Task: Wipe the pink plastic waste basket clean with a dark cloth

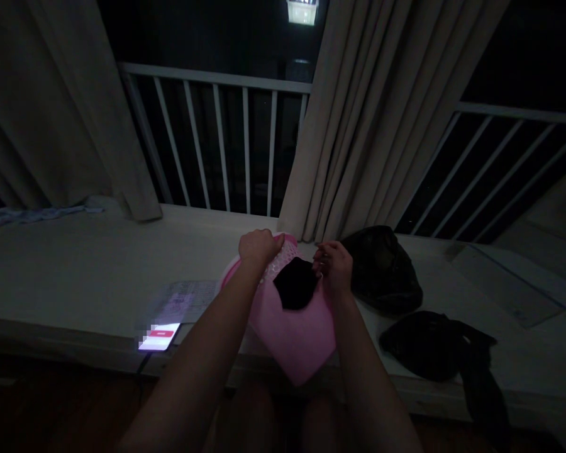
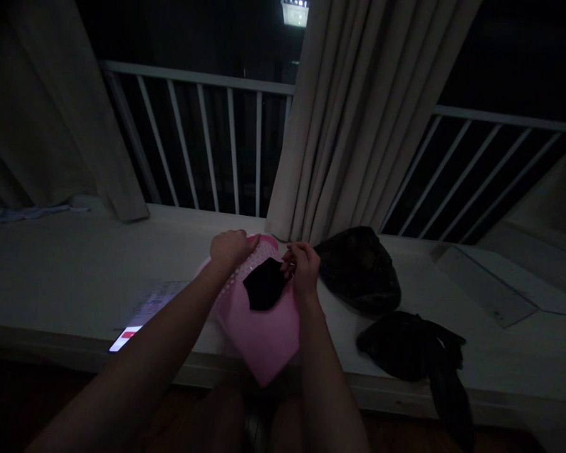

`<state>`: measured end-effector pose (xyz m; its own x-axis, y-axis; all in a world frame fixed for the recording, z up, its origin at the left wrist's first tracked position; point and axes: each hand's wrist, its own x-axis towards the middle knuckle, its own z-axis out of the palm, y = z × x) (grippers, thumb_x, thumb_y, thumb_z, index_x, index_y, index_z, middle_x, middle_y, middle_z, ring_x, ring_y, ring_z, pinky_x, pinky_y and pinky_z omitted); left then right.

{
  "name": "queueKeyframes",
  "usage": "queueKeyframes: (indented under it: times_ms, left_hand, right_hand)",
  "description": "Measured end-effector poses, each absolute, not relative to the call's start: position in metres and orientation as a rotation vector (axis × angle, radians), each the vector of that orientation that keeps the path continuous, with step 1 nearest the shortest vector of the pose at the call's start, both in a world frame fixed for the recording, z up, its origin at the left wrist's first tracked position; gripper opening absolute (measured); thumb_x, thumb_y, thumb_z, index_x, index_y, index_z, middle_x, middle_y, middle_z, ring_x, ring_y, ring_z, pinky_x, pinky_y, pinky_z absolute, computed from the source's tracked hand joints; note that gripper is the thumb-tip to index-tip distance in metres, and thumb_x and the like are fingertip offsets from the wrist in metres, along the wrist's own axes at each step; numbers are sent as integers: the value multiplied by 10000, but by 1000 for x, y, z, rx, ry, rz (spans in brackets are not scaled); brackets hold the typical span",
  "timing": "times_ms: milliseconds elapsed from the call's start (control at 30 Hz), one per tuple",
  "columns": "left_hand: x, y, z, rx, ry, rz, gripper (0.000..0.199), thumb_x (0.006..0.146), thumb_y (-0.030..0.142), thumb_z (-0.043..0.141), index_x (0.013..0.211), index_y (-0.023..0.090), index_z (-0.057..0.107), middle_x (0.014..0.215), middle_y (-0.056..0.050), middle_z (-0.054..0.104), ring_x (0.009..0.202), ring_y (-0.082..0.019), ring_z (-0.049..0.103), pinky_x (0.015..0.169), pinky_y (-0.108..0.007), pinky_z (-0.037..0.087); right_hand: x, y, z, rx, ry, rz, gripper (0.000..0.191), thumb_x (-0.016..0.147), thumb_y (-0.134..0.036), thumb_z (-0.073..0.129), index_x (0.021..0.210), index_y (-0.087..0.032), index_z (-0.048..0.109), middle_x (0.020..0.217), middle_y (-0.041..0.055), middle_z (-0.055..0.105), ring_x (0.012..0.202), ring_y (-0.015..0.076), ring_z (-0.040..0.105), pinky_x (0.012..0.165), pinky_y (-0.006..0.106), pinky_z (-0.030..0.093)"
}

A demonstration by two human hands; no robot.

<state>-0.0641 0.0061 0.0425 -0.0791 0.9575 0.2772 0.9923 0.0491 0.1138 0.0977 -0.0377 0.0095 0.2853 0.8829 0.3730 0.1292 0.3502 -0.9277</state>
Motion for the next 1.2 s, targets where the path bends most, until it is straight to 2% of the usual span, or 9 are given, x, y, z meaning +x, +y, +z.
queueKeyframes:
  times_ms: [133, 267, 433, 500, 567, 667, 767, 1000, 1200]
  left_hand:
    - [-63, 8, 42, -2022, -2182, -417, 655, 864, 625, 329, 1007, 129, 732, 936, -198, 722, 909, -315, 678, 748, -378, 494]
    - [-62, 8, 41, -2015, -2169, -420, 662, 865, 630, 322, 999, 129, 733, 929, -199, 722, 904, -313, 678, 739, -376, 495]
    - [-62, 9, 40, -2024, -2153, -422, 660, 873, 625, 306, 1001, 136, 732, 919, -186, 724, 904, -301, 678, 742, -362, 492]
    - [-62, 9, 40, -2030, -2159, -419, 653, 876, 617, 306, 1009, 138, 729, 925, -184, 724, 905, -300, 676, 748, -365, 491]
    - [-62, 9, 40, -2030, -2162, -421, 649, 874, 615, 312, 1011, 135, 726, 930, -186, 722, 903, -309, 676, 750, -375, 491]
    - [-62, 10, 41, -2044, -2161, -434, 671, 870, 633, 303, 1013, 125, 719, 940, -195, 718, 915, -317, 674, 764, -385, 488]
    - [-61, 10, 41, -2071, -2167, -436, 687, 875, 637, 284, 1031, 121, 709, 961, -202, 714, 942, -317, 668, 781, -390, 482]
    - [-58, 8, 42, -2048, -2154, -443, 653, 873, 625, 319, 1006, 129, 721, 939, -191, 720, 902, -301, 676, 750, -369, 485]
    - [-59, 6, 43, -2046, -2156, -433, 630, 881, 597, 322, 1017, 130, 722, 941, -185, 723, 908, -297, 678, 744, -360, 488]
  right_hand:
    - [95, -38, 8, -956, -1104, 770, 166, 721, -361, 541, 736, -196, 536, 569, -42, 546, 423, 98, 503, 345, 178, 333]
    - [92, -44, 11, -786, -1083, 868, 174, 702, -363, 600, 729, -203, 538, 567, -55, 539, 458, 77, 492, 393, 157, 390]
    - [89, -56, 21, -635, -1236, 1261, 383, 725, -544, 548, 880, -198, 602, 789, 51, 683, 614, 177, 637, 418, 262, 520]
    - [87, -56, 22, -658, -1287, 1418, 399, 701, -528, 626, 904, -184, 620, 883, 83, 703, 706, 212, 676, 488, 320, 577]
    - [86, -50, 18, -719, -1269, 1464, 335, 689, -459, 693, 860, -180, 619, 875, 71, 707, 716, 200, 686, 533, 315, 594]
    - [88, -38, 8, -804, -1154, 1347, 210, 707, -351, 700, 737, -181, 582, 684, 7, 669, 551, 122, 633, 456, 199, 530]
    - [94, -29, 1, -846, -1057, 1275, 162, 699, -292, 674, 679, -187, 551, 553, -32, 607, 433, 90, 554, 379, 157, 444]
    - [103, -20, 24, -815, -996, 1429, 164, 766, -350, 544, 693, -205, 523, 530, -49, 570, 395, 69, 483, 361, 151, 379]
    - [93, -21, 32, -824, -1185, 1789, 119, 786, -271, 582, 744, -161, 602, 570, -8, 628, 332, 72, 446, 279, 155, 292]
